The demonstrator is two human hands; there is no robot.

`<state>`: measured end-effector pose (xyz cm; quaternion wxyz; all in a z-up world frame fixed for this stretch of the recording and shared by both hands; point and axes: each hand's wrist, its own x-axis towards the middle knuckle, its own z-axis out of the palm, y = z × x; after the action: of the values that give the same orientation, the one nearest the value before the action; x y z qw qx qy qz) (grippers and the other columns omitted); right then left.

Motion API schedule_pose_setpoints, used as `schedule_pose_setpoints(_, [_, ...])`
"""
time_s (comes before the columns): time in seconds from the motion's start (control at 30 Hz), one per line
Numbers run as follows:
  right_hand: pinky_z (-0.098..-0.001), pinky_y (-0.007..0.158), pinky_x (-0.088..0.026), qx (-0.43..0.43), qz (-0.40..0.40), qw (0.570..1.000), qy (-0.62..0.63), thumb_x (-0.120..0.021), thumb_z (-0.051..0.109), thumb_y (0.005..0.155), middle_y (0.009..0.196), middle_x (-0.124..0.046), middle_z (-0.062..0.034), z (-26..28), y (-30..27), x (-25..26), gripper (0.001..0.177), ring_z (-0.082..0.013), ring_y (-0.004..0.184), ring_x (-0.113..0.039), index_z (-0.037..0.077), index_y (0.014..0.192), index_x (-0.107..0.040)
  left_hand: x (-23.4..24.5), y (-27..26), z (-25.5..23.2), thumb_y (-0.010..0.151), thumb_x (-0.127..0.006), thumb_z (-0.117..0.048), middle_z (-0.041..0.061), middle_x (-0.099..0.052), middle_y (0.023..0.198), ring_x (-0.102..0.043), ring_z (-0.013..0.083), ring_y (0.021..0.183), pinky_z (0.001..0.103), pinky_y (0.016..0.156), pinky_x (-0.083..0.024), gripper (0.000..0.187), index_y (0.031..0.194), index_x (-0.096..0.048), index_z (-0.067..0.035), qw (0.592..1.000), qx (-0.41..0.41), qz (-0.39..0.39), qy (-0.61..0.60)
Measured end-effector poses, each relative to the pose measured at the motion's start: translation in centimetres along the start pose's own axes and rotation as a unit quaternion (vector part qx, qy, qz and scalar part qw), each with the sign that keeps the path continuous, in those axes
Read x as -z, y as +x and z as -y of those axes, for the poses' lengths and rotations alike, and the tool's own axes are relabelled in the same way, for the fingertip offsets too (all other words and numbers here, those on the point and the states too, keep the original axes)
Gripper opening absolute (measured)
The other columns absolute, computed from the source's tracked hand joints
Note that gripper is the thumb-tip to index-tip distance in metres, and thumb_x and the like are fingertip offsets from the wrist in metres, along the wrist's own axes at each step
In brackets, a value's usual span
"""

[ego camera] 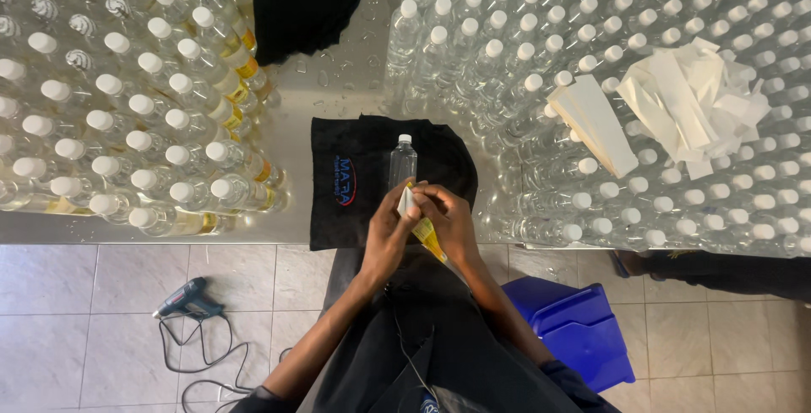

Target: The person applies yellow labels to clear plastic bottles on a metal table. They pick up a bottle, wrap a label around it, smooth it out, and then place the labeled bottle aside. The process is repeated for multiple bottles.

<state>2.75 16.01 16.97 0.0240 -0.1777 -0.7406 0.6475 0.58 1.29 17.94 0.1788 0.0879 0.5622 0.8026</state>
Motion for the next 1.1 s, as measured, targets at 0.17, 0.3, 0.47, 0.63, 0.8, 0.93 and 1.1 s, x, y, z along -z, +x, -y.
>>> schedule_pose_setpoints(0.17, [-0.0405, 0.085, -0.064, -0.005, 0.014, 0.999, 0.029, -0.074, 0.019, 0.107, 0.093, -0.081, -0.0146, 1.8, -1.6, -0.5, 0.019, -0.0194, 0.084, -0.078, 0.005, 0.117, -0.083, -1.1, 1.0, -1.8, 0.113, -0.061, -0.036, 0.012, -0.079, 0.098, -0.067, 0.0129, 0.085, 0.033, 0.073, -0.060, 0.039, 0.118, -0.083, -0.004, 0.991, 0.051, -0.122, 0.022])
schedule_pose_setpoints(0.3, [-0.0406, 0.082, -0.068, 0.004, 0.022, 0.999, 0.046, -0.074, 0.017, 0.107, 0.097, -0.084, -0.0147, 2.4, -1.8, -0.1, 0.018, -0.0192, 0.082, -0.080, 0.004, 0.115, -0.082, 1.0, 1.3, 4.7, 0.113, -0.066, -0.032, 0.013, -0.075, 0.067, -0.065, 0.0090, 0.060, 0.028, 0.054, -0.063, 0.035, 0.108, -0.086, -0.004, 0.983, 0.075, -0.165, -0.013])
schedule_pose_setpoints(0.47, [-0.0417, 0.080, -0.070, 0.017, 0.037, 0.998, 0.043, -0.070, 0.017, 0.110, 0.096, -0.082, -0.0166, 2.5, -1.7, 0.5, 0.019, -0.0222, 0.083, -0.082, 0.003, 0.118, -0.081, -1.3, 1.7, -0.1, 0.108, -0.072, -0.028, 0.010, -0.074, 0.071, -0.064, 0.0078, 0.065, 0.028, 0.061, -0.064, 0.030, 0.106, -0.084, -0.001, 0.982, 0.101, -0.152, -0.052])
schedule_pose_setpoints(0.63, [-0.0417, 0.080, -0.071, 0.020, 0.035, 0.998, 0.046, -0.069, 0.016, 0.110, 0.094, -0.080, -0.0151, 2.2, -1.8, 0.9, 0.020, -0.0187, 0.084, -0.080, -0.001, 0.115, -0.078, -0.9, 1.6, 1.6, 0.109, -0.070, -0.035, 0.009, -0.073, 0.074, -0.069, 0.0105, 0.071, 0.031, 0.073, -0.064, 0.035, 0.106, -0.082, -0.002, 0.973, 0.143, -0.119, -0.135])
schedule_pose_setpoints(0.8, [-0.0430, 0.079, -0.072, 0.010, 0.056, 0.997, 0.053, -0.066, 0.013, 0.111, 0.092, -0.080, -0.0195, 1.7, -1.6, 1.3, 0.022, -0.0225, 0.080, -0.082, -0.002, 0.121, -0.078, -1.4, 1.6, 1.8, 0.109, -0.071, -0.029, 0.009, -0.074, 0.070, -0.070, 0.0108, 0.064, 0.025, 0.064, -0.060, 0.033, 0.107, -0.083, 0.001, 0.971, 0.145, -0.151, -0.112])
schedule_pose_setpoints(0.93, [-0.0425, 0.080, -0.071, 0.010, 0.049, 0.997, 0.066, -0.067, 0.015, 0.111, 0.095, -0.080, -0.0203, 2.4, -1.5, 1.2, 0.022, -0.0222, 0.082, -0.082, -0.001, 0.119, -0.079, -1.9, 2.0, 0.1, 0.109, -0.072, -0.030, 0.011, -0.076, 0.070, -0.070, 0.0107, 0.064, 0.025, 0.062, -0.059, 0.033, 0.107, -0.084, 0.000, 0.978, 0.119, -0.151, -0.076])
schedule_pose_setpoints(1.1, [-0.0393, 0.083, -0.068, -0.013, 0.053, 0.996, 0.064, -0.067, 0.020, 0.110, 0.097, -0.079, -0.0127, 2.2, -1.3, 1.7, 0.021, -0.0175, 0.083, -0.078, 0.004, 0.116, -0.080, -2.0, 2.1, -0.4, 0.105, -0.077, -0.027, 0.008, -0.074, 0.067, -0.066, 0.0074, 0.061, 0.024, 0.059, -0.058, 0.028, 0.100, -0.085, 0.000, 0.978, 0.127, -0.152, -0.066])
